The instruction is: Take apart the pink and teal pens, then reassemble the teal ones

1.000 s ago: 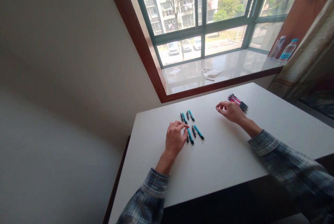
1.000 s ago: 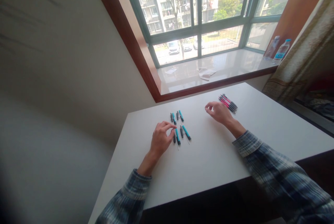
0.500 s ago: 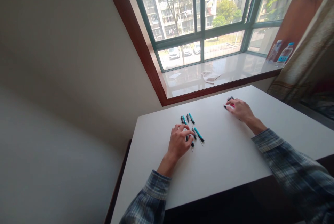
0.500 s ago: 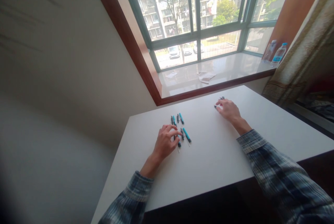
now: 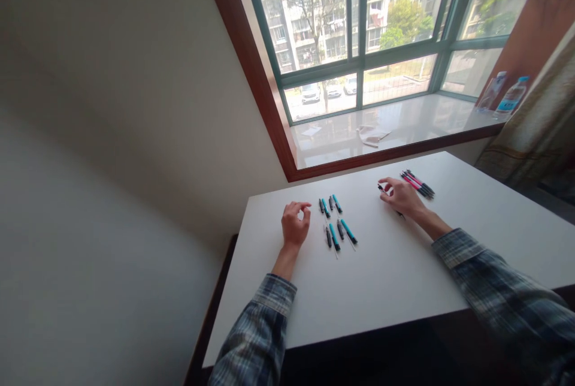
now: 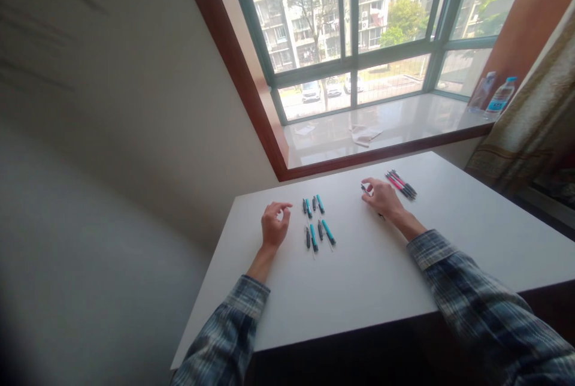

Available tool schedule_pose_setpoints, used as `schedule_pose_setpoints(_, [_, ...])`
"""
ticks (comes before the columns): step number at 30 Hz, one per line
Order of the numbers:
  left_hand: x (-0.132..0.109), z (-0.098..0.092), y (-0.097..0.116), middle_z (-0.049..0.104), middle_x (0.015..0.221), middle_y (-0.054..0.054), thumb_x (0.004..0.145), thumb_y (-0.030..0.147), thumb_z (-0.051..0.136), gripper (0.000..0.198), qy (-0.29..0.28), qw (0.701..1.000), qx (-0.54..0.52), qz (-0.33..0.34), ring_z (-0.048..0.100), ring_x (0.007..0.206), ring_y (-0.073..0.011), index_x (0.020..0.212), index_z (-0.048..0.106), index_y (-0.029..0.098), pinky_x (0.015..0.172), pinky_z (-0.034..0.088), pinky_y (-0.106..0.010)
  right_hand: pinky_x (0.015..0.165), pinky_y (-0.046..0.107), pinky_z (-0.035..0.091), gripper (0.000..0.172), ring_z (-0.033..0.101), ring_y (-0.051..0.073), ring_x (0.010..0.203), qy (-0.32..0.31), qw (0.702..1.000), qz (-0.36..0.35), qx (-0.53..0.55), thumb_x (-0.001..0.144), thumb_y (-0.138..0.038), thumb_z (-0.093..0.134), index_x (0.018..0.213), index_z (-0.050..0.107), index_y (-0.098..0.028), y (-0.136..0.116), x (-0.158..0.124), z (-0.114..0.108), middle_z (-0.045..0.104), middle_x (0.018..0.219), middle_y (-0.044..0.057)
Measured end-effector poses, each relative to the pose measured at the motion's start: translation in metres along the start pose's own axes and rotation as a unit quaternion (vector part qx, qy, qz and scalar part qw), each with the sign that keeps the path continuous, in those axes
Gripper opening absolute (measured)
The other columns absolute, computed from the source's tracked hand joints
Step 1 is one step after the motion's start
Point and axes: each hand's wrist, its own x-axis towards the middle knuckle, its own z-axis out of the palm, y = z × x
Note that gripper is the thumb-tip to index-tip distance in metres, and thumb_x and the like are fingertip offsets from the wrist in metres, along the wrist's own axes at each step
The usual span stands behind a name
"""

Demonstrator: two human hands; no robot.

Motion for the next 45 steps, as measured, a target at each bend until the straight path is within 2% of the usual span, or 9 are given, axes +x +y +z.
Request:
schedule_pose_setpoints(3, [0.008,0.004,-0.01,0.07,0.084,-0.003,0.092,0.02,0.05,0.025,0.016,0.999,-0.015,-0.024,0.061,0.079,-0.0186,0.09,0.075,0.021,0.078,0.05,-0.03,0.065,0.029,0.052,0.045,0.067,0.019,0.072,-0.065,0.98,0.01,0.186,0.084,-0.034,0.065,0.126,0.069,-0.018,-0.016,-0.002,0.012,0.073,0.089,0.005])
schedule_pose_setpoints(9, [0.022,0.013,-0.012,0.071,0.08,-0.002,0.096,0.029,0.048,0.028,0.024,0.997,-0.061,-0.042,0.061,0.07,-0.0156,0.083,0.072,0.019,0.069,0.048,-0.026,0.064,0.03,0.053,0.036,0.064,0.018,0.068,-0.132,0.868,0.102,0.468,0.081,-0.045,0.072,0.105,0.069,-0.018,-0.029,0.006,0.027,0.068,0.08,0.005])
schedule_pose_setpoints(15, [0.033,0.022,-0.013,0.056,0.061,0.0,0.098,0.034,0.049,0.038,0.037,0.999,-0.023,-0.029,0.051,0.06,-0.0149,0.063,0.059,0.021,0.062,0.041,-0.026,0.079,0.031,0.055,0.033,0.069,0.021,0.087,-0.125,0.797,0.157,0.57,0.075,-0.042,0.083,0.091,0.062,-0.022,-0.033,0.022,0.035,0.07,0.088,0.005])
schedule_pose_setpoints(18, [0.032,0.024,-0.01,0.053,0.062,0.002,0.1,0.041,0.051,0.037,-0.001,0.999,-0.034,0.003,0.049,0.059,-0.0145,0.071,0.062,0.021,0.062,0.04,-0.026,0.077,0.03,0.053,0.038,0.07,0.02,0.087,-0.127,0.769,0.175,0.601,0.073,-0.045,0.087,0.089,0.063,-0.021,-0.038,0.024,0.039,0.072,0.089,0.006])
schedule_pose_setpoints(23, [0.03,0.028,-0.005,0.055,0.07,0.003,0.1,0.047,0.058,0.029,-0.078,0.993,-0.043,0.072,0.052,0.063,-0.0145,0.105,0.069,0.021,0.066,0.043,-0.026,0.074,0.028,0.05,0.037,0.067,0.017,0.08,-0.144,0.782,0.175,0.58,0.076,-0.048,0.087,0.083,0.067,-0.018,-0.044,0.024,0.038,0.073,0.084,0.005])
schedule_pose_setpoints(27, [0.033,0.025,-0.003,0.057,0.073,0.002,0.097,0.048,0.064,0.032,-0.106,0.987,-0.034,0.114,0.055,0.065,-0.0151,0.112,0.068,0.021,0.065,0.044,-0.027,0.065,0.027,0.045,0.037,0.063,0.015,0.071,-0.148,0.801,0.159,0.557,0.078,-0.051,0.085,0.08,0.067,-0.017,-0.047,0.025,0.038,0.071,0.079,0.004])
schedule_pose_setpoints(32, [0.033,0.019,0.007,0.067,0.08,-0.002,0.103,0.036,0.057,0.019,-0.143,0.976,-0.033,0.161,0.062,0.072,-0.0167,0.104,0.067,0.02,0.068,0.047,-0.027,0.059,0.025,0.039,0.037,0.056,0.012,0.064,-0.181,0.801,0.149,0.551,0.083,-0.051,0.081,0.08,0.065,-0.017,-0.052,0.024,0.04,0.071,0.08,0.004])
schedule_pose_setpoints(36, [0.031,0.02,0.011,0.068,0.083,-0.003,0.104,0.032,0.054,0.016,-0.127,0.982,-0.029,0.135,0.062,0.072,-0.0169,0.101,0.064,0.02,0.066,0.046,-0.027,0.059,0.026,0.037,0.038,0.052,0.012,0.062,-0.206,0.813,0.116,0.531,0.087,-0.051,0.077,0.078,0.063,-0.017,-0.056,0.021,0.038,0.069,0.077,0.004])
schedule_pose_setpoints(45, [0.035,0.019,0.002,0.06,0.073,-0.002,0.108,0.03,0.043,0.034,-0.164,0.978,-0.008,0.132,0.051,0.066,-0.0162,0.077,0.053,0.02,0.062,0.036,-0.029,0.061,0.026,0.039,0.032,0.054,0.014,0.068,-0.318,0.842,0.067,0.43,0.085,-0.045,0.081,0.091,0.066,-0.018,-0.047,0.026,0.03,0.063,0.076,0.001])
